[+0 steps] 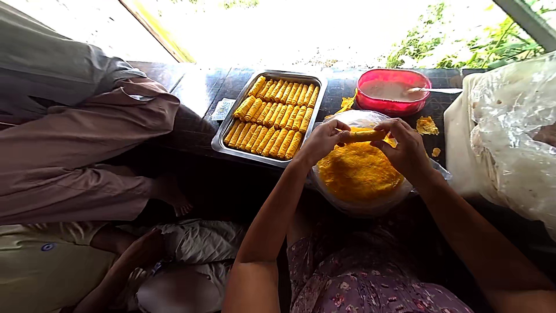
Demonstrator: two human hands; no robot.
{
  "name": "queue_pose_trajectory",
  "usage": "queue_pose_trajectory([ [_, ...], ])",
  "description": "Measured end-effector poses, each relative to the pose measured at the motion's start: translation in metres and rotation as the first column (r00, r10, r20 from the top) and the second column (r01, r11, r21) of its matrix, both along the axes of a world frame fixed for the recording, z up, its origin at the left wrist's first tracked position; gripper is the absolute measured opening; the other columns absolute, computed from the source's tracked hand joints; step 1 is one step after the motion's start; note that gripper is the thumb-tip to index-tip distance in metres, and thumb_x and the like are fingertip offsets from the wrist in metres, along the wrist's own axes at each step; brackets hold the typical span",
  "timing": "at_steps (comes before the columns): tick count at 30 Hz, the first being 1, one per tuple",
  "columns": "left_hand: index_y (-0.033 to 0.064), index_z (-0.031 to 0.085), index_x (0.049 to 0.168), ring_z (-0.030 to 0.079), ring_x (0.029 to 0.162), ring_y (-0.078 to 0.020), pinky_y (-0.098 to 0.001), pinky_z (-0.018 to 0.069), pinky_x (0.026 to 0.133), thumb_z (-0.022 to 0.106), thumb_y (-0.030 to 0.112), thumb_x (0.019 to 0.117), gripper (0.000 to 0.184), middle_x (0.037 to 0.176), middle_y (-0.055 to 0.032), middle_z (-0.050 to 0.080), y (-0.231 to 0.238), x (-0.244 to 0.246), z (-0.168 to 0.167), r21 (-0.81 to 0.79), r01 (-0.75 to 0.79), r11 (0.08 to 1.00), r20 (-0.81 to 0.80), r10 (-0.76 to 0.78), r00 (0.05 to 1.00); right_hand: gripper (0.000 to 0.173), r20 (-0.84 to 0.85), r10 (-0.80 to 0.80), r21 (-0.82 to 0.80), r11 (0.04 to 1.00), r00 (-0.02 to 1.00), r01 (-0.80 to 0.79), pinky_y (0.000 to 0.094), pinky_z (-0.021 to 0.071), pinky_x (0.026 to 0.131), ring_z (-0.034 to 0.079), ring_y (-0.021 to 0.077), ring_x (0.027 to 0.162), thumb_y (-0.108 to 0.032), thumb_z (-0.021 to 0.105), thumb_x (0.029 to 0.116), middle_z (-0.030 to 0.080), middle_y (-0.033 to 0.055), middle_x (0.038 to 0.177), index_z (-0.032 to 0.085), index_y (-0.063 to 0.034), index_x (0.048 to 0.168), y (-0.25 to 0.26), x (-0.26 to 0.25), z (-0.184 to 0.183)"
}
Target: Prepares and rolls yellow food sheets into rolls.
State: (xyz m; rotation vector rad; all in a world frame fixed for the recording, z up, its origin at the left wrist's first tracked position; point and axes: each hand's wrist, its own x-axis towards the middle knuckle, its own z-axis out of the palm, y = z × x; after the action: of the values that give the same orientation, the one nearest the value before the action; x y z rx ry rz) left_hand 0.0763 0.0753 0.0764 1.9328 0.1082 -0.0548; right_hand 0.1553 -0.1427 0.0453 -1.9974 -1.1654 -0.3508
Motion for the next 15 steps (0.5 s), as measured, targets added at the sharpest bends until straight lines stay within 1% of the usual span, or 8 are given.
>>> queue_pose_trajectory([
  [2,0.0019,0.064,0.12,0.061,0.077,-0.0068,-0.0249,0.0485,0.069,0.054,0.016,0.1066,0.022,0.096,-0.0048,0.068,-0.001,-0.014,-0.002,0.034,-0.022,0.999,0.091,0.019,0.996,0.022,-0.012,0.006,0.009,1.0,1.0,-0.006,0.0434,0.0553,0.085,0.068,0.0325,0.095,-0.007,0.071,0.0931,0.071,0.0205,0.107,0.069,0.0036,0.112,0.001,-0.002,0.001],
  [4,0.0026,0.063,0.124,0.067,0.088,-0.0165,-0.0337,0.0573,0.075,0.065,0.009,0.0993,0.026,0.115,-0.0112,0.068,-0.008,-0.034,-0.001,0.14,-0.062,0.988,0.2,0.033,0.979,0.023,-0.042,0.016,0.002,1.0,0.999,-0.016,0.0441,0.0559,0.086,0.069,0.0296,0.092,-0.013,0.066,0.0981,0.071,0.0191,0.105,0.07,0.0034,0.114,0.003,-0.005,0.001],
  [5,0.0012,0.064,0.124,0.068,0.088,-0.0202,-0.0357,0.0581,0.074,0.072,0.004,0.0934,0.031,0.118,-0.0142,0.067,-0.012,-0.04,-0.003,0.208,-0.107,0.972,0.28,0.045,0.959,0.024,-0.065,0.024,0.004,1.0,0.998,-0.024,0.0421,0.0562,0.085,0.069,0.0264,0.09,-0.015,0.064,0.0996,0.072,0.0182,0.104,0.071,0.0032,0.115,0.004,-0.007,0.001],
  [6,-0.0008,0.067,0.121,0.069,0.089,-0.0228,-0.0369,0.0581,0.075,0.075,0.002,0.0897,0.033,0.117,-0.0167,0.069,-0.015,-0.043,-0.01,0.281,-0.164,0.946,0.38,0.047,0.924,0.025,-0.09,0.038,0.013,0.999,0.995,-0.037,0.0378,0.0563,0.083,0.068,0.0219,0.086,-0.016,0.063,0.1006,0.072,0.0166,0.102,0.071,0.0026,0.116,0.005,-0.009,0.0],
  [7,-0.0013,0.07,0.118,0.069,0.092,-0.0246,-0.0377,0.0579,0.079,0.076,0.003,0.0883,0.031,0.113,-0.017,0.071,-0.015,-0.044,-0.018,0.342,-0.225,0.912,0.473,0.039,0.88,0.025,-0.115,0.049,0.02,0.999,0.992,-0.047,0.0336,0.0565,0.079,0.067,0.0175,0.081,-0.017,0.062,0.1008,0.072,0.0146,0.098,0.071,0.0016,0.115,0.006,-0.011,0.0],
  [8,-0.001,0.072,0.116,0.071,0.096,-0.0268,-0.0397,0.0578,0.085,0.077,0.004,0.0876,0.029,0.109,-0.0161,0.073,-0.015,-0.046,-0.025,0.392,-0.278,0.877,0.544,0.023,0.839,0.026,-0.155,0.061,0.025,0.998,0.986,-0.058,0.0314,0.056,0.075,0.065,0.0147,0.077,-0.018,0.062,0.1009,0.071,0.0132,0.095,0.07,0.0011,0.116,0.007,-0.012,-0.002],
  [9,-0.0005,0.074,0.113,0.071,0.096,-0.0278,-0.0404,0.0578,0.087,0.077,0.004,0.0871,0.027,0.106,-0.015,0.074,-0.015,-0.049,-0.031,0.434,-0.324,0.841,0.601,-0.001,0.799,0.026,-0.188,0.071,0.023,0.997,0.98,-0.068,0.0296,0.056,0.072,0.065,0.0123,0.074,-0.02,0.061,0.1007,0.07,0.0117,0.091,0.069,0.0005,0.115,0.007,-0.013,-0.004],
  [15,0.0015,0.077,0.105,0.07,0.097,-0.025,-0.0322,0.057,0.088,0.073,0.013,0.0928,0.017,0.103,-0.014,0.074,-0.003,-0.061,-0.041,0.609,-0.419,0.673,0.703,-0.214,0.678,0.036,-0.28,0.149,-0.018,0.987,0.948,-0.161,0.0215,0.0548,0.072,0.065,0.0054,0.074,-0.031,0.058,0.1027,0.071,0.0103,0.087,0.069,0.0019,0.11,0.01,-0.015,-0.014],
])
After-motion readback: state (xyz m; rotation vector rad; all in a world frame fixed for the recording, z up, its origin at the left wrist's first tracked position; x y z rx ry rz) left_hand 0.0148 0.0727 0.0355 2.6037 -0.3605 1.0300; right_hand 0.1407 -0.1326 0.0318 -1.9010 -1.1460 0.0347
